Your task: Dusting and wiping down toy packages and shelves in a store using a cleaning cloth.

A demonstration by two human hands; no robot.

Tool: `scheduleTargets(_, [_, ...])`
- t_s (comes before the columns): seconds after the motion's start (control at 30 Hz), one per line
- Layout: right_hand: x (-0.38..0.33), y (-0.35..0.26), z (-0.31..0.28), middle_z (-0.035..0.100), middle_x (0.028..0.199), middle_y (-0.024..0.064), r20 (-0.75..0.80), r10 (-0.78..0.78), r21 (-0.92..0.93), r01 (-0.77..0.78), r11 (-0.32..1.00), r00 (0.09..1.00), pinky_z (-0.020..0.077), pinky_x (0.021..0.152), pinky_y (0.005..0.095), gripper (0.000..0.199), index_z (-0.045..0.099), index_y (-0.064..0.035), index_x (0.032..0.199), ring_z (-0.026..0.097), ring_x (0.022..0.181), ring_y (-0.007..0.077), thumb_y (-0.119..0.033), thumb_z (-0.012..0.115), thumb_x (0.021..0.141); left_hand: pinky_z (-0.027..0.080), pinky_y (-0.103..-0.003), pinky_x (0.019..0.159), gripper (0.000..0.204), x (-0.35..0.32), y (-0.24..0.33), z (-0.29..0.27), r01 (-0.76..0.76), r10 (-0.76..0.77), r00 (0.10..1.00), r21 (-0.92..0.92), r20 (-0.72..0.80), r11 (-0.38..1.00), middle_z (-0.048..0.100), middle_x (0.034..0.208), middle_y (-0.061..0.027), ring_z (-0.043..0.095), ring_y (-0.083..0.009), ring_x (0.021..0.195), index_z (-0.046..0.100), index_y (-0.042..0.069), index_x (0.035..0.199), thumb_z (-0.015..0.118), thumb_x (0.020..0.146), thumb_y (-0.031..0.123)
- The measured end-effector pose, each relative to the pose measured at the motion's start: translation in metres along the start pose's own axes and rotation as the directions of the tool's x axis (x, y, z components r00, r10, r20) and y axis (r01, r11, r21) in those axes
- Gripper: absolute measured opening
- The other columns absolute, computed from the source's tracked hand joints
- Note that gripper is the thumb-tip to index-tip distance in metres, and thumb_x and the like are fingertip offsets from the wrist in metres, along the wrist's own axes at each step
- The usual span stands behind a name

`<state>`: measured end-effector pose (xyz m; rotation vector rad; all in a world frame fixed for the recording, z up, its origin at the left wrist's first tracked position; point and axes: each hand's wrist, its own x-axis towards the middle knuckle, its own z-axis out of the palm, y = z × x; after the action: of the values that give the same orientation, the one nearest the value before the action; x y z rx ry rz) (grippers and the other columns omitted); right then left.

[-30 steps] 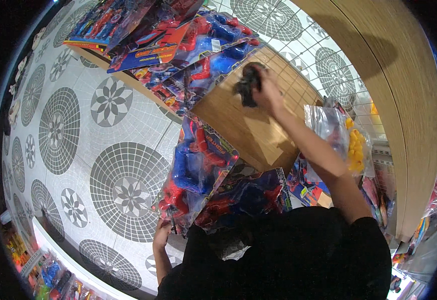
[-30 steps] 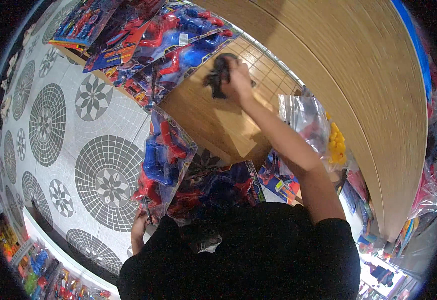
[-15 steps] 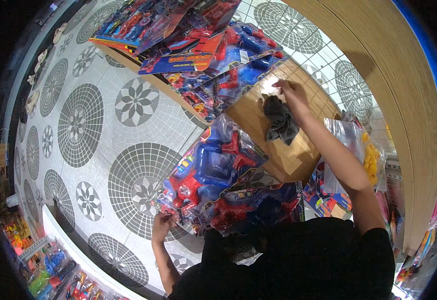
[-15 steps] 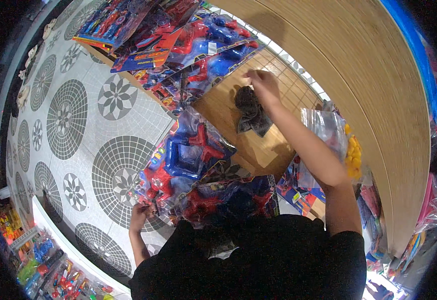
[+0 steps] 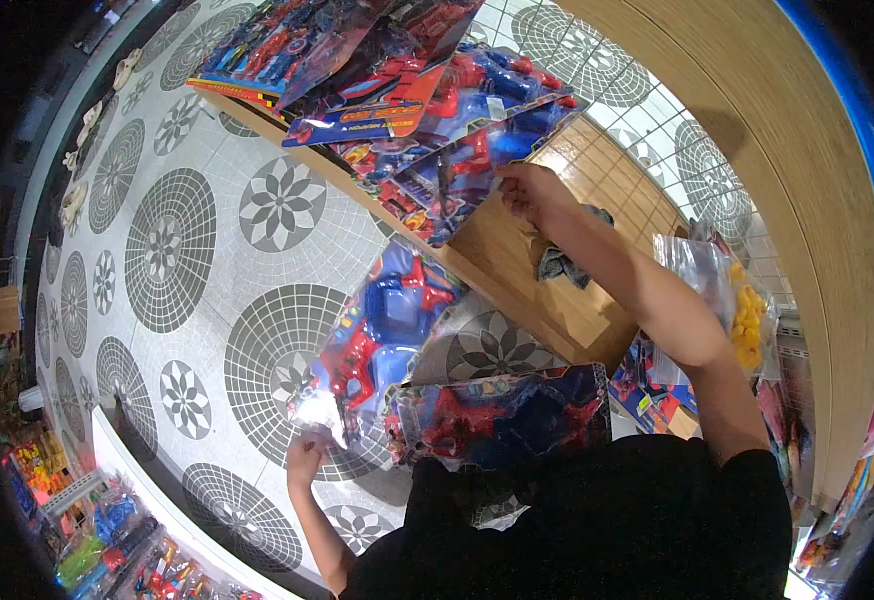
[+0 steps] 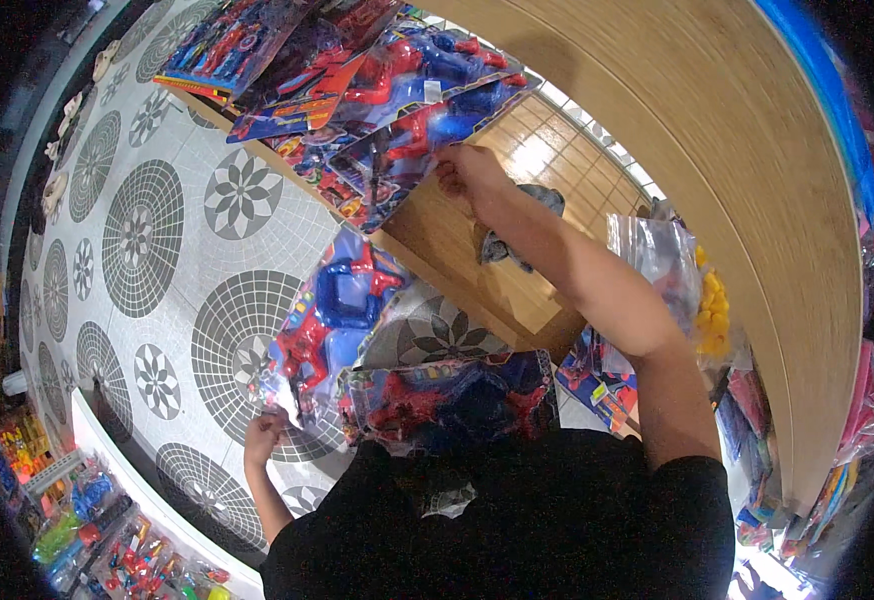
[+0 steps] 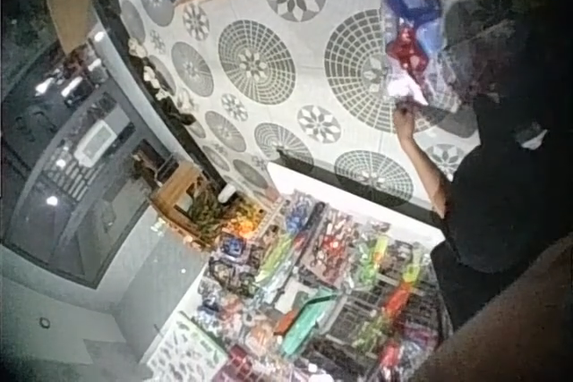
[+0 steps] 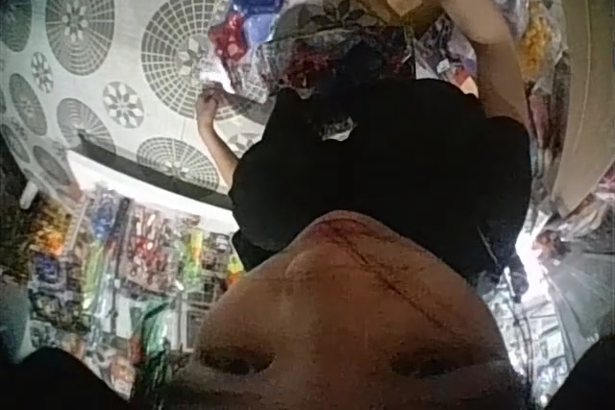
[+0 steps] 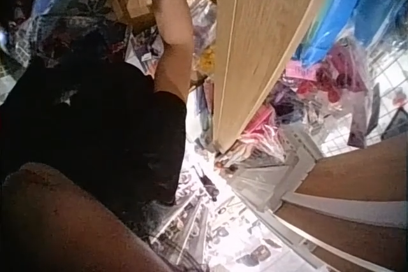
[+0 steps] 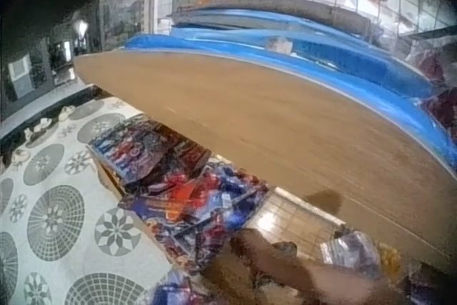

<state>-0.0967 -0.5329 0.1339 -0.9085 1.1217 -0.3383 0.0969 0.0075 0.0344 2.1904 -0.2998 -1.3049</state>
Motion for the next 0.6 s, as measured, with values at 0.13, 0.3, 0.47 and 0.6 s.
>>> scheduleTargets(0.13, [-0.031,-0.017,-0.016,0.051,0.06,0.0021,-0.024,-0.097,0.087,0.098,0.991,0.995,0.0344,0.045,0.0262,0.017,0.056,-0.0075,0.07,0.047,0.05,0.0133,-0.02,0.062,0.08,0.045,-0.036,0.055,0.031,-0.009,0.078,0.015,-0.029,0.318,0.86,0.582,-0.4,0.813,0.064,0.066,-0.0141,0.062,-0.0235,0.059,0.065,-0.001,0.087,0.055,0.091,0.029])
scheduleTargets(0.3, [-0.122,-0.028,0.014,0.049,0.057,0.001,-0.172,-0.238,0.002,0.242,0.97,0.956,0.0289,0.042,0.0241,0.02,0.054,-0.0074,0.069,0.043,0.046,0.01,-0.021,0.061,0.082,0.045,-0.03,0.083,0.047,-0.014,0.162,0.045,-0.312,0.262,0.934,-0.198,-0.241,0.929,0.064,0.104,-0.0153,0.061,-0.0201,0.096,0.057,-0.003,0.117,0.05,0.095,0.037])
scheduleTargets(0.47, [-0.197,0.007,0.034,0.053,0.062,-0.0008,-0.069,-0.3,-0.056,0.296,0.953,0.952,0.0303,0.042,0.0218,0.02,0.056,-0.0073,0.076,0.044,0.047,0.0064,-0.023,0.063,0.085,0.044,-0.043,0.095,0.073,-0.059,0.239,0.092,0.008,0.326,0.91,-0.798,0.255,0.603,0.046,0.134,-0.0141,0.054,-0.0281,0.113,0.032,0.002,0.139,0.032,0.094,0.059])
scheduleTargets(0.6, [-0.212,0.045,0.044,0.054,0.062,-0.0012,0.184,-0.242,-0.214,0.279,0.936,0.953,0.0354,0.047,0.0228,0.023,0.057,-0.0042,0.076,0.046,0.053,0.0054,-0.023,0.065,0.087,0.044,-0.038,0.097,0.05,-0.078,0.237,0.1,0.017,0.289,0.952,-0.965,0.095,0.262,0.053,0.123,-0.0149,0.053,-0.0243,0.114,0.037,-0.002,0.134,0.044,0.097,0.032])
